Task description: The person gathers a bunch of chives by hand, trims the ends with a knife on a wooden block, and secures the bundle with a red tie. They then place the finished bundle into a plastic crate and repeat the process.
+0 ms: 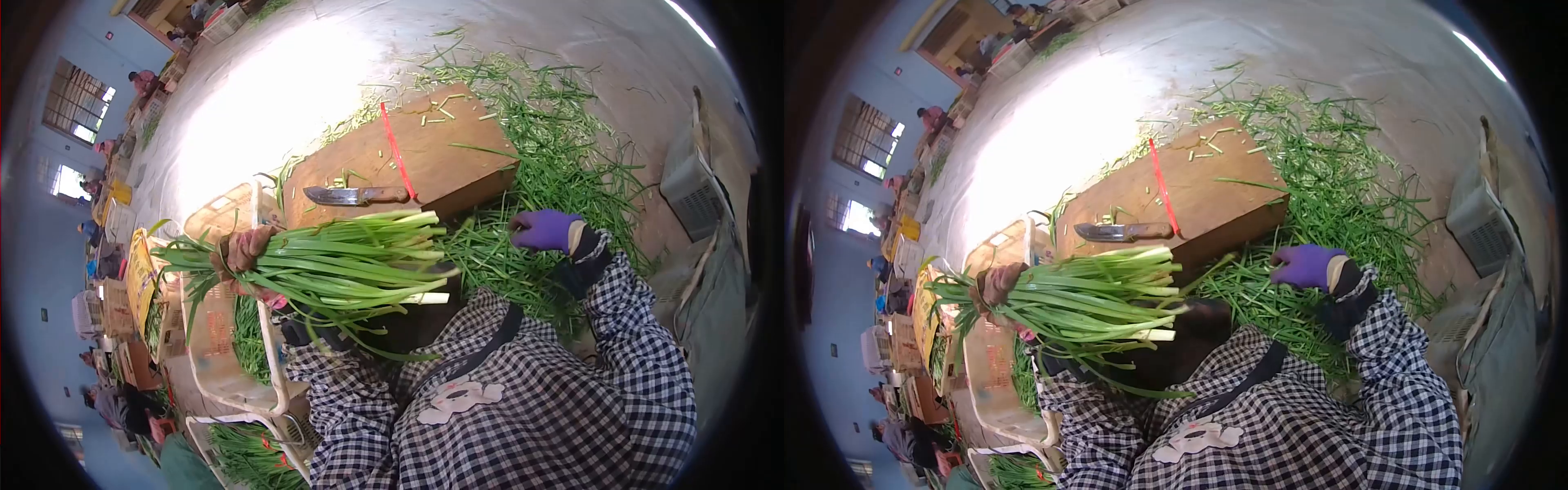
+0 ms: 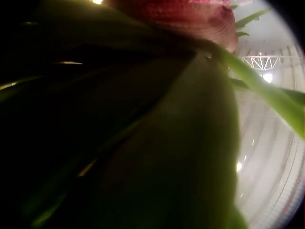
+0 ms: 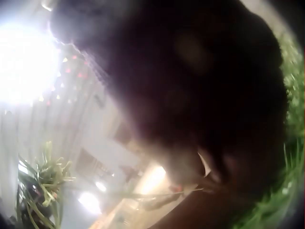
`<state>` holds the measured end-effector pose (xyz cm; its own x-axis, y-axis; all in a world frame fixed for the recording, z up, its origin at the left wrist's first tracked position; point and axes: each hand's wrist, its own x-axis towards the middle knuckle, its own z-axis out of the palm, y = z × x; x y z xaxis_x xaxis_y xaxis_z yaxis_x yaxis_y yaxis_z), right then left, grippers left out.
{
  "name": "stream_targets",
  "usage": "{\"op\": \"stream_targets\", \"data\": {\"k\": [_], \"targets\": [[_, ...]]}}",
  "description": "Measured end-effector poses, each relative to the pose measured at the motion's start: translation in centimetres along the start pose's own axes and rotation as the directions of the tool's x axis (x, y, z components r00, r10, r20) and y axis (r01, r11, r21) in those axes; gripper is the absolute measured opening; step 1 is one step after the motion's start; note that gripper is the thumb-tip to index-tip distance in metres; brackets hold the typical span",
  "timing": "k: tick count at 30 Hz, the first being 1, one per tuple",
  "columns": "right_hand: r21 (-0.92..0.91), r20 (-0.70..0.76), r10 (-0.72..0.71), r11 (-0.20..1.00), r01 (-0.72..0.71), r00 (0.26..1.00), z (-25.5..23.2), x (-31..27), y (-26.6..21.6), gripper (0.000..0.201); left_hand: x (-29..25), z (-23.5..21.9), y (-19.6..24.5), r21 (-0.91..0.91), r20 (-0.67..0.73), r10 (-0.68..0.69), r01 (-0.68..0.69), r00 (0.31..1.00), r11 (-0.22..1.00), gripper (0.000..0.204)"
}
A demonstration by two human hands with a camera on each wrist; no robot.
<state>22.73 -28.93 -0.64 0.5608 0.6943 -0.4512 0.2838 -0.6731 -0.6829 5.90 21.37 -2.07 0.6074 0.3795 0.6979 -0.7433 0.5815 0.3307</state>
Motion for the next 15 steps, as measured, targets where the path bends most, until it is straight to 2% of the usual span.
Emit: {"op": "stream_targets", "data": {"k": [1, 2, 3, 4, 5, 6, 7, 8, 10, 11, 12, 14, 15], "targets": [[-0.346, 0.03, 0.146, 0.93, -0.126, 0.989, -0.7, -0.9, -0.4, 0.06, 0.5, 2.8, -1.5, -0.197, -0.101, -0.017, -0.004, 0.995, 0.98, 0.026], [-0.175, -0.041, -0.009, 0.985, 0.001, 0.999, -1.3, -1.1, -1.6, 0.067, 1.1, 6.2, -3.5, -0.389, -0.197, -0.055, -0.027, 0.979, 0.921, 0.026], [-0.017, -0.142, -0.15, 0.989, 0.149, 0.978, -1.8, -1.1, -3.6, 0.075, 1.7, 9.1, -5.3, -0.563, -0.28, -0.106, -0.074, 0.954, 0.823, 0.026], [0.076, -0.162, -0.268, 0.956, 0.283, 0.95, -2.2, -1.4, -6.1, 0.076, 2.1, 10.9, -6.5, -0.569, -0.278, -0.107, -0.073, 0.955, 0.819, 0.026], [0.168, -0.192, -0.38, 0.896, 0.411, 0.905, -2.5, -1.4, -8.6, 0.077, 2.6, 12.6, -7.5, -0.428, -0.213, -0.117, 0.015, 0.97, 0.904, 0.026], [0.099, -0.288, -0.491, 0.839, 0.535, 0.822, -2.0, -1.4, -11.0, 0.068, 3.1, 14.6, -8.3, -0.266, -0.15, -0.138, 0.094, 0.979, 0.959, 0.026], [0.018, -0.373, -0.592, 0.765, 0.643, 0.715, -1.3, -1.3, -12.9, 0.059, 3.9, 17.4, -9.1, -0.513, -0.068, -0.255, 0.185, 0.965, 0.838, 0.025], [0.019, -0.375, -0.592, 0.764, 0.645, 0.713, -0.8, -0.8, -14.0, 0.059, 3.9, 17.6, -9.3, -0.511, -0.066, -0.256, 0.188, 0.964, 0.839, 0.025], [-0.222, -0.328, -0.6, 0.8, 0.558, 0.73, 0.3, 0.3, -15.0, 0.032, 3.8, 17.6, -9.4, -0.417, -0.136, -0.191, 0.118, 0.972, 0.901, 0.026], [-0.007, -0.532, -0.573, 0.739, 0.674, 0.623, 1.3, 0.6, -14.6, 0.013, 3.7, 17.6, -9.4, -0.412, -0.138, -0.185, 0.114, 0.973, 0.904, 0.026], [-0.006, -0.525, -0.58, 0.734, 0.679, 0.623, 1.6, 0.8, -14.1, 0.013, 3.6, 17.6, -9.4, -0.4, -0.13, -0.192, 0.125, 0.973, 0.908, 0.027], [0.325, -0.576, -0.39, 0.697, 0.639, 0.718, 2.3, 0.8, -12.8, 0.01, 3.3, 17.6, -9.2, -0.376, -0.121, -0.212, 0.153, 0.97, 0.914, 0.028], [0.395, -0.57, -0.351, 0.676, 0.622, 0.743, 2.6, 0.7, -11.9, 0.011, 3.1, 17.2, -9.5, -0.365, -0.104, -0.239, 0.186, 0.965, 0.912, 0.026]]}}
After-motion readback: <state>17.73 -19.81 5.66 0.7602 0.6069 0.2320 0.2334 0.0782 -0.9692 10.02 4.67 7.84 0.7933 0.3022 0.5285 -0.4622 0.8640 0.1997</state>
